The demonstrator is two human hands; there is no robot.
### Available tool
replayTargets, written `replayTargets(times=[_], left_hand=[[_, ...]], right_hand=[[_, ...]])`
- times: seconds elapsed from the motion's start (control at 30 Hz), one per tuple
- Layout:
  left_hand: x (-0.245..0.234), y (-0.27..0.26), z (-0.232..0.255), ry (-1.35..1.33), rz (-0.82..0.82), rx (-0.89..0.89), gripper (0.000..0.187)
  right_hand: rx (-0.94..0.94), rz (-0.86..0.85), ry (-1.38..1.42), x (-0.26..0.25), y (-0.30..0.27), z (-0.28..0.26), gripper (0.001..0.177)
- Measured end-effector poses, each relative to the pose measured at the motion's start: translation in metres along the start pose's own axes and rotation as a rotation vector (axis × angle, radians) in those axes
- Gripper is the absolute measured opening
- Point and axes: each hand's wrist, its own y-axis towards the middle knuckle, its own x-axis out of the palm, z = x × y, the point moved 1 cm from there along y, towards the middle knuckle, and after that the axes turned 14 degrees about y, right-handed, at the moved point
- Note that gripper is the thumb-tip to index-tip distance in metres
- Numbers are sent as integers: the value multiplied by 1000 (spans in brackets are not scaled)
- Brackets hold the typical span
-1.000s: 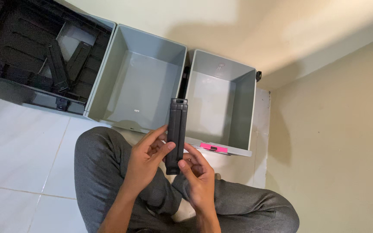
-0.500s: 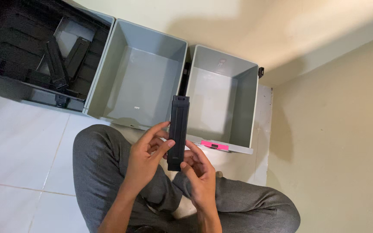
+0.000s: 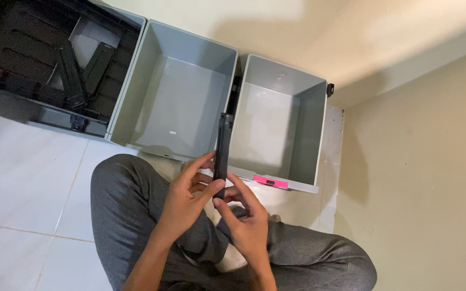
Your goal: The person disassembles several plastic storage boxes by removing lids, frames, and side components. They handle the parts by hand, placing them into the main box bodies and arranging them on the floor.
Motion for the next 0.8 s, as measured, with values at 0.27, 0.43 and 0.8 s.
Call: replayTargets(times=[0.27, 0.43, 0.8], left_hand=[[-5, -1, -17, -187, -4, -64, 49], [-10, -3, -20, -183, -7, -47, 42], [-18, -6, -19, -140, 13, -79, 43]], right_hand=[[-187, -71, -237, 7, 0, -6, 52], [-62, 15, -58, 7, 3, 2, 46], [35, -23, 21, 12, 3, 10, 42]])
